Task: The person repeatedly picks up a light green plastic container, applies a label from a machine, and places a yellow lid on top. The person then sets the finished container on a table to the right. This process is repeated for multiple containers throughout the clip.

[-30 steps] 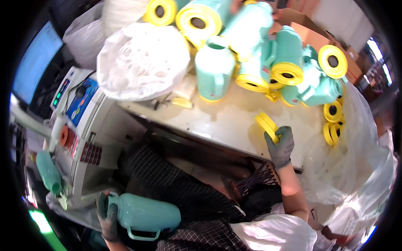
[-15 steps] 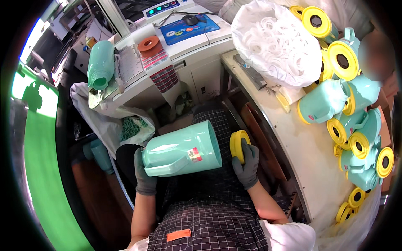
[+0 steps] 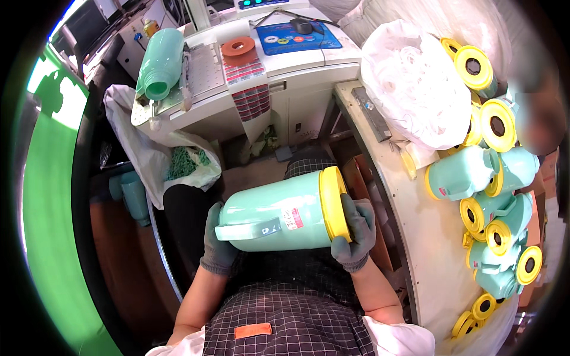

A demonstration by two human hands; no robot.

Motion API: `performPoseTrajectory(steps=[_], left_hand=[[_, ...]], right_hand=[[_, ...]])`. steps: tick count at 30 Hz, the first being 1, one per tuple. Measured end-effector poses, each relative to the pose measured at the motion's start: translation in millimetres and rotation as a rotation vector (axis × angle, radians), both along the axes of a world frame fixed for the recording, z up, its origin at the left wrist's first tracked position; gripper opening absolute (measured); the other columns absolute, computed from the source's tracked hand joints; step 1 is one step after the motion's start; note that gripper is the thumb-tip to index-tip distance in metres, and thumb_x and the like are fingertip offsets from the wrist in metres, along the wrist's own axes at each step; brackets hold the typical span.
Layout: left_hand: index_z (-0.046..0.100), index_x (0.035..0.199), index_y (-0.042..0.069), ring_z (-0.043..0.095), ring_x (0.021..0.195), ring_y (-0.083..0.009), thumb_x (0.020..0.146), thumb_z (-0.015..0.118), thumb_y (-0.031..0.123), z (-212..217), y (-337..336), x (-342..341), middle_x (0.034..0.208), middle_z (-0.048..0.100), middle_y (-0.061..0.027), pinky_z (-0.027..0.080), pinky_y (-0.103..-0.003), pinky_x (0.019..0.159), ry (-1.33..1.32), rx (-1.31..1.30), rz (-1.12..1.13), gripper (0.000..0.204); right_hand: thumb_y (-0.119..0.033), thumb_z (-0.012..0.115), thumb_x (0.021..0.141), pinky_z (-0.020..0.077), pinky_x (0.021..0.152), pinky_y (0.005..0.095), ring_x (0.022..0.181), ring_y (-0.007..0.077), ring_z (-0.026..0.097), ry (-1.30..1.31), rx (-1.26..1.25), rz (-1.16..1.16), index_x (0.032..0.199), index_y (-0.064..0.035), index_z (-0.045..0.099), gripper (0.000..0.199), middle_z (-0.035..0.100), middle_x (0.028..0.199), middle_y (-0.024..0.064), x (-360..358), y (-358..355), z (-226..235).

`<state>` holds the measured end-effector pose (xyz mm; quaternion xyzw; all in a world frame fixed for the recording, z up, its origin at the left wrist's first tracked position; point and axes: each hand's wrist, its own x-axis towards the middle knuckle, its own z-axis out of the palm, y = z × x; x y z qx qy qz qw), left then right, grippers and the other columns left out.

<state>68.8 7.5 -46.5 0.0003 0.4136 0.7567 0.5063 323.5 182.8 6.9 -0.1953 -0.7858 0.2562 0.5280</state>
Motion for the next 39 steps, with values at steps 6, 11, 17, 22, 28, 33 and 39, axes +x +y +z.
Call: performPoseTrajectory(steps=[6, 11, 17, 22, 28, 33, 39], left_hand=[[0.063, 0.120, 0.005, 0.069, 0.098, -0.0156, 0.118, 0.038, 0.039, 20.6, -0.4, 6.9, 0.108, 0.071, -0.0067, 0.057, -0.032, 0.090, 0.105, 0.009, 0.178, 0.042], [0.048, 0.150, 0.001, 0.062, 0.120, -0.0215, 0.114, 0.051, 0.034, 9.0, -9.6, -11.7, 0.139, 0.058, -0.0095, 0.046, -0.034, 0.113, 0.733, 0.077, 0.265, 0.048], [0.057, 0.131, 0.006, 0.055, 0.097, -0.0305, 0.098, 0.064, 0.046, 115.7, 11.8, 27.0, 0.116, 0.057, -0.0158, 0.047, -0.043, 0.087, 1.892, 0.309, 0.240, 0.052], [0.040, 0.163, 0.030, 0.055, 0.094, -0.0289, 0.077, 0.070, 0.090, 117.4, 40.0, 21.0, 0.121, 0.055, -0.0105, 0.046, -0.041, 0.080, 2.086, 0.863, 0.114, 0.109], [0.035, 0.162, 0.004, 0.055, 0.114, -0.0252, 0.089, 0.071, 0.067, 91.8, 65.1, 48.9, 0.146, 0.049, -0.0161, 0.048, -0.039, 0.098, 1.633, 0.479, -0.043, 0.103], [0.044, 0.154, 0.003, 0.052, 0.123, -0.0249, 0.078, 0.065, 0.003, 92.7, 75.8, 72.6, 0.141, 0.046, -0.0156, 0.049, -0.039, 0.102, 1.460, 0.569, -0.355, 0.079], [0.054, 0.139, 0.002, 0.053, 0.109, -0.0196, 0.070, 0.057, -0.009, 65.8, 74.1, 77.9, 0.131, 0.050, -0.0128, 0.052, -0.035, 0.095, 1.250, 0.390, -0.415, 0.069]], right_hand=[[-0.033, 0.062, 0.102, 0.0510, 0.081, 0.0371, 0.092, 0.0275, 0.060, 0.004, -0.140, -0.043, 0.135, 0.0117, 0.065, 0.055, 0.063, 0.110, 0.0168, -3.9, -16.7, 1.5], [-0.020, 0.054, 0.105, 0.0506, 0.092, 0.0376, 0.102, 0.0253, 0.061, 0.351, -0.441, -0.041, 0.138, 0.0118, 0.061, 0.047, 0.065, 0.125, 0.0175, -2.0, -21.6, -9.8], [-0.040, 0.046, 0.116, 0.0554, 0.097, 0.0340, 0.108, 0.0175, 0.067, 0.149, -1.126, 0.134, 0.122, 0.0026, 0.068, 0.048, 0.073, 0.118, 0.0085, 28.8, 8.0, -48.4], [-0.042, 0.051, 0.114, 0.0564, 0.100, 0.0363, 0.113, 0.0204, 0.067, 0.679, -1.476, 0.290, 0.137, 0.0002, 0.065, 0.050, 0.071, 0.129, 0.0117, 78.5, 0.8, 6.7], [-0.046, 0.040, 0.113, 0.0504, 0.116, 0.0535, 0.137, 0.0326, 0.060, 1.275, -0.741, -0.032, 0.149, -0.0075, 0.056, 0.055, 0.060, 0.151, 0.0121, 233.1, 53.2, 69.2], [-0.050, 0.057, 0.107, 0.0582, 0.108, 0.0546, 0.125, 0.0353, 0.068, 1.585, -0.451, -0.437, 0.145, -0.0099, 0.056, 0.056, 0.069, 0.134, 0.0152, 396.8, 137.9, 155.3], [-0.055, 0.068, 0.099, 0.0647, 0.092, 0.0476, 0.108, 0.0307, 0.073, 1.550, -0.527, -0.757, 0.141, -0.0090, 0.054, 0.064, 0.069, 0.122, 0.0144, 423.8, 213.1, 192.5]])
